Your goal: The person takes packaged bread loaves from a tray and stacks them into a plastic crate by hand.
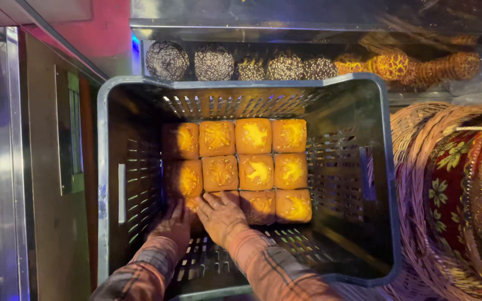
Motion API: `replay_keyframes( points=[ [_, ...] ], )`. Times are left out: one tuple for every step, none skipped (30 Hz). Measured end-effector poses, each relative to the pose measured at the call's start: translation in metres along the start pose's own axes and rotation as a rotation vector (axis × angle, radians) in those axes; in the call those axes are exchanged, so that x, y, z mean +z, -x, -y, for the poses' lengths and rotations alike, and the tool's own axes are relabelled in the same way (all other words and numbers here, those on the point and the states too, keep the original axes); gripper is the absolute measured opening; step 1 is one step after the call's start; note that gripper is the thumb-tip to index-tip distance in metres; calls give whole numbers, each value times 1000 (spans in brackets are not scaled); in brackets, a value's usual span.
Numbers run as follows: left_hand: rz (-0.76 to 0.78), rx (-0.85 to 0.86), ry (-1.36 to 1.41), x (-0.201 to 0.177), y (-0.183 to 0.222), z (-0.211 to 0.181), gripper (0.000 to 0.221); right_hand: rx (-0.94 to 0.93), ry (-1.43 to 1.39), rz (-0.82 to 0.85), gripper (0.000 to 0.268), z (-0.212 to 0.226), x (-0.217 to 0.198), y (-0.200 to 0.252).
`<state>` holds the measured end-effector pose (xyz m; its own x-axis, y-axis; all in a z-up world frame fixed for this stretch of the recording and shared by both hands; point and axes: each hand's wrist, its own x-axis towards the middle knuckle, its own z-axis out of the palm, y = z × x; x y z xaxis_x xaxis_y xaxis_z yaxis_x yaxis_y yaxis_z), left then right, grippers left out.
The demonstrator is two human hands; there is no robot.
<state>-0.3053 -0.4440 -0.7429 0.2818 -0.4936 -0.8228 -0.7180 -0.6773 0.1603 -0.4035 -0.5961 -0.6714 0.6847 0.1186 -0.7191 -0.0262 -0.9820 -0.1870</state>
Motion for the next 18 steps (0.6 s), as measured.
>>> replay_keyframes(
  points=[
    [-2, -1, 1, -12, 8, -5, 59, 0, 2, -1, 59, -1, -4, 2],
    [98, -4, -61, -24, 17, -11, 63, 4, -14, 64, 59, -1, -7, 5],
    [199, -6, -124, -37, 27, -16, 70, 8, -29, 130, 60, -1, -10, 8],
    [198, -7, -125, -31, 21, -12, 70, 8, -30, 128, 60, -1, -13, 10],
    [175, -1, -125, -24, 17, -7, 67, 3, -18, 164, 60, -1, -17, 11],
    [151, 6, -123, -18, 11, -5, 64, -2, -4, 200, 60, -1, -20, 13],
    [148, 5, -123, -9, 5, 0, 64, -2, -2, 198, 60, -2, -19, 12],
    [104, 30, -131, 0, -1, 3, 64, 0, -3, 199, 59, -3, -18, 10],
    [61, 54, -138, 9, -7, 7, 64, 2, -4, 201, 59, -3, -18, 9],
    [60, 52, -138, -13, 4, -1, 64, 1, -3, 200, 59, -2, -17, 8],
    [135, -49, 5, -34, 16, -10, 63, 0, -26, 175, 59, -1, -16, 7],
    [207, -145, 149, -56, 25, -22, 63, 4, -47, 150, 59, -3, -16, 7],
    [204, -143, 150, -54, 24, -20, 63, 6, -44, 150, 59, -4, -8, 4],
    [201, -101, 83, -52, 24, -19, 65, 3, -49, 81, 56, -3, 0, 2],
    [198, -58, 17, -50, 24, -17, 68, 0, -54, 13, 55, -3, 8, 1],
    [195, -58, 18, -62, 34, -23, 68, 1, -51, 11, 55, -4, -10, 14],
    [165, -5, 3, -75, 44, -29, 69, 19, -117, -57, 51, -5, -28, 28],
    [135, 43, -13, -87, 56, -33, 70, 34, -184, -126, 50, -4, -47, 42]
  ],
)
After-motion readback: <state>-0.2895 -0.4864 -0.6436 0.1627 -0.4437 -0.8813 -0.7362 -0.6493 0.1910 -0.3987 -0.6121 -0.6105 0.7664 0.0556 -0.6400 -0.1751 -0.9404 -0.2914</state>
